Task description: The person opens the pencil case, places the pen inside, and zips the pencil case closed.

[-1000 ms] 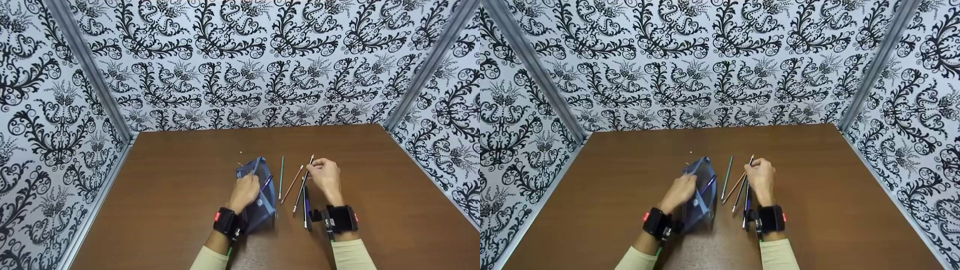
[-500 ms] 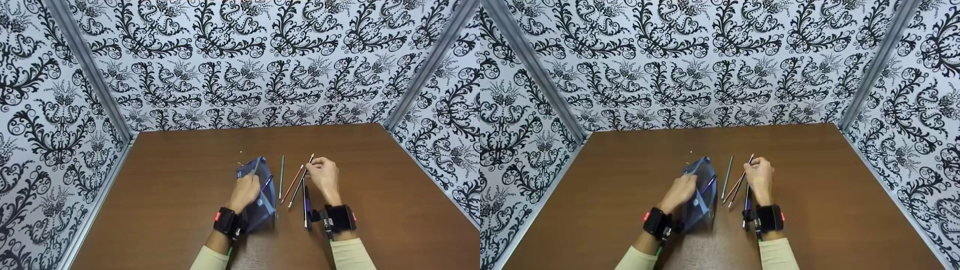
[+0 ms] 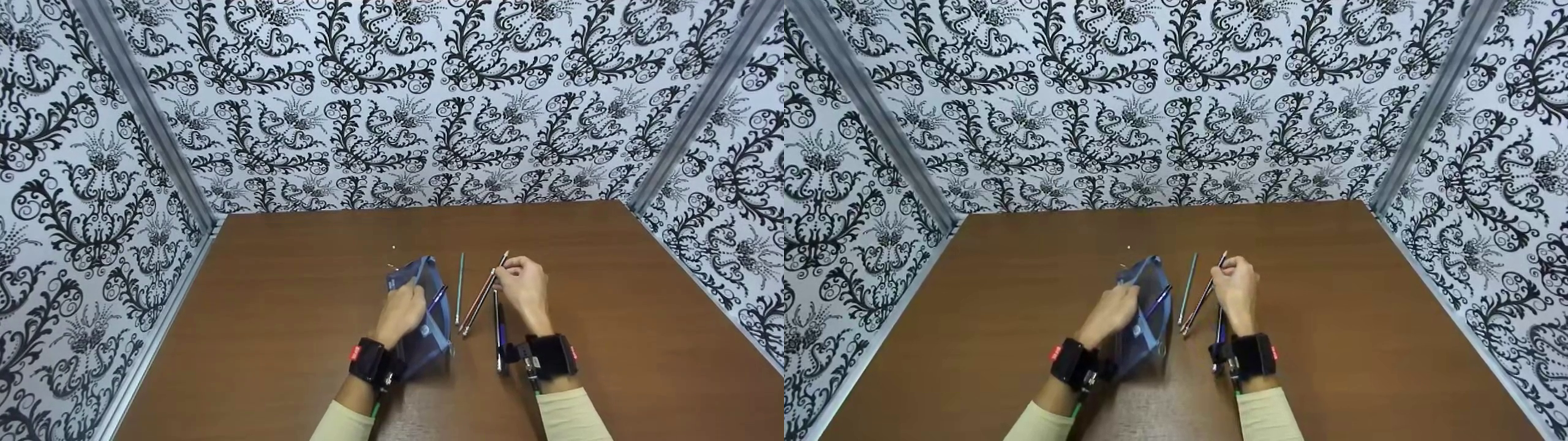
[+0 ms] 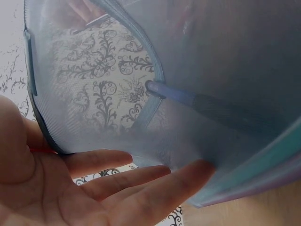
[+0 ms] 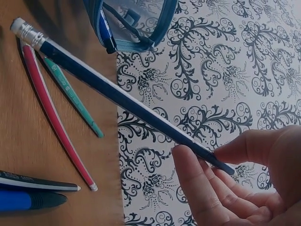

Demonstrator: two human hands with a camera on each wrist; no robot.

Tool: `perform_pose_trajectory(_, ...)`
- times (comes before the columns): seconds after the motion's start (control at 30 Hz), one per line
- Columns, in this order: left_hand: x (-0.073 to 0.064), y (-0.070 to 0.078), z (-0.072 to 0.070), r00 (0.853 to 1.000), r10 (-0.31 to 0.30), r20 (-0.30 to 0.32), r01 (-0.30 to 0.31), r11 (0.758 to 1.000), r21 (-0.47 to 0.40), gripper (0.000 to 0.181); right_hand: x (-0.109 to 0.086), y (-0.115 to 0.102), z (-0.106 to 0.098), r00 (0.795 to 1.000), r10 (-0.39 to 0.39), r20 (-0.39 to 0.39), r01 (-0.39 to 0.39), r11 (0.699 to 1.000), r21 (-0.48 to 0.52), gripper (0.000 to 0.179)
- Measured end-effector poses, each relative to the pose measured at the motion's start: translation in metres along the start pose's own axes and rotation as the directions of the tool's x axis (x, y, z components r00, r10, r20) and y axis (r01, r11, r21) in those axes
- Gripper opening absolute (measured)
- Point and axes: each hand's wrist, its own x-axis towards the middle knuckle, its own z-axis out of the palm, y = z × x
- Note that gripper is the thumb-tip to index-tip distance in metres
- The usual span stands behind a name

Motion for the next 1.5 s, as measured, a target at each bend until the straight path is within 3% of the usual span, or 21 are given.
perform_pose_trajectory(0.33,-0.001,0.000,0.002,1.000,-0.006,0.010,0.006,1.000,-0.011,0.050,-0.002,0.000,0.005,0.999,-0.032,-0.035,0.032,0.999,-0.003,0.016)
perform_pose_trajectory(0.53,0.000,0.000,0.003,1.000,-0.008,0.008,0.008,1.000,-0.001,0.049,-0.003,-0.001,0.009,0.996,-0.039,-0.076,0.045,0.996,0.083,0.014)
perform_pose_trajectory(0.77,0.000,0.000,0.003,1.000,-0.004,0.006,0.004,1.000,-0.006,0.048,-0.004,0.001,0.015,0.987,-0.071,-0.145,0.099,0.977,0.188,0.013)
perform_pose_trajectory(1.1,-0.001,0.000,0.003,1.000,0.005,0.010,-0.004,1.000,-0.029,0.046,-0.003,0.001,0.019,0.971,-0.126,-0.205,0.173,0.958,0.231,0.013)
perform_pose_trajectory(1.33,0.000,0.000,0.004,1.000,0.020,-0.005,-0.019,0.999,0.027,0.050,-0.003,0.000,0.020,0.960,-0.161,-0.227,0.222,0.935,0.277,0.012)
perform_pose_trajectory(1.5,0.000,0.000,0.004,1.000,0.010,-0.002,-0.010,1.000,0.012,0.050,-0.004,-0.001,0.021,0.952,-0.173,-0.251,0.251,0.912,0.324,0.013)
